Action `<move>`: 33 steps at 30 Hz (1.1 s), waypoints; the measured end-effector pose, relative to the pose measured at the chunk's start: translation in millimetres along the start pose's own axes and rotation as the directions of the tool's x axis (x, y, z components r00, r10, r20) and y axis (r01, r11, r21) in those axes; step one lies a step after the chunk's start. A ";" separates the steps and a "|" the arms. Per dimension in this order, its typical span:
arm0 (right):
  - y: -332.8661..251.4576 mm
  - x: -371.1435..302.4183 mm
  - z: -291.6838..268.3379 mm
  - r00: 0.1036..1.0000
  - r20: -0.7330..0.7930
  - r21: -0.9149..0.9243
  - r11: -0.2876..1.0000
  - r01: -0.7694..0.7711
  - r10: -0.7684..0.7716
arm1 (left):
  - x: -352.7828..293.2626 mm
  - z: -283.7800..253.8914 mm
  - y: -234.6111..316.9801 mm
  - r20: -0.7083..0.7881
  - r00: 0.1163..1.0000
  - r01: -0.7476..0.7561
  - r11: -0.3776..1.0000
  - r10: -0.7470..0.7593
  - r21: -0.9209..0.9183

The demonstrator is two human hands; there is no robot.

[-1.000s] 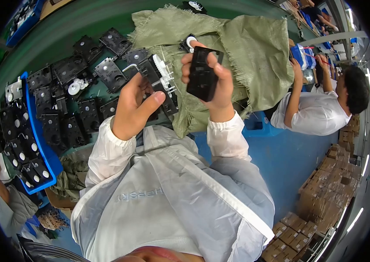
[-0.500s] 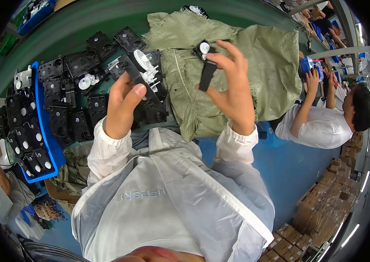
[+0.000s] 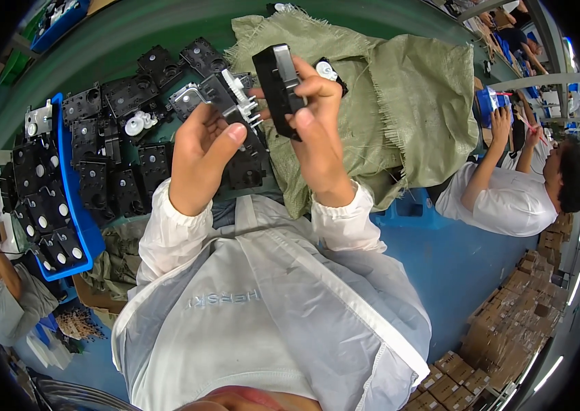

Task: Manually assemble and inspect mechanical components on a factory production line.

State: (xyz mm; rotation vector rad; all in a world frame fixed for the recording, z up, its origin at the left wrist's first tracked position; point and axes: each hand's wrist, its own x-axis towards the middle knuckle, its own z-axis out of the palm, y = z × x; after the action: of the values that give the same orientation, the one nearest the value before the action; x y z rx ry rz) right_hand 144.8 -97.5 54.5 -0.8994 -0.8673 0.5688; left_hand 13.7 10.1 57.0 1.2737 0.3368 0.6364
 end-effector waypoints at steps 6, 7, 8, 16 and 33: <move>2.8 -1.0 9.3 0.999 0.047 -0.155 0.988 0.016 -0.009 | 1.4 2.4 2.3 -0.043 0.998 -0.032 0.995 0.036 0.091; 3.3 -1.5 9.3 0.999 0.053 -0.161 0.987 0.006 0.003 | 1.8 2.3 2.2 -0.047 0.998 -0.036 0.994 0.040 0.100; 3.7 -2.1 9.3 0.998 0.060 -0.166 0.986 -0.004 0.014 | 1.9 2.3 2.0 -0.051 0.998 -0.039 0.993 0.045 0.109; 6.6 -0.1 10.9 0.998 0.058 -0.131 0.991 -0.017 0.025 | 3.0 0.7 -0.7 -0.040 0.996 -0.076 0.995 0.078 0.061; 12.7 -0.4 13.0 0.997 0.076 -0.217 0.976 0.018 -0.001 | 4.9 -6.3 -7.7 -0.026 0.999 -0.037 0.992 0.040 0.117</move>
State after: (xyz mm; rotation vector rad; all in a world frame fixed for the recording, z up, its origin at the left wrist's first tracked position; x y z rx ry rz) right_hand 132.8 -85.6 47.9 -1.0769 -1.0156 0.5082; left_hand 15.9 16.7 48.4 1.3862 0.3775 0.6764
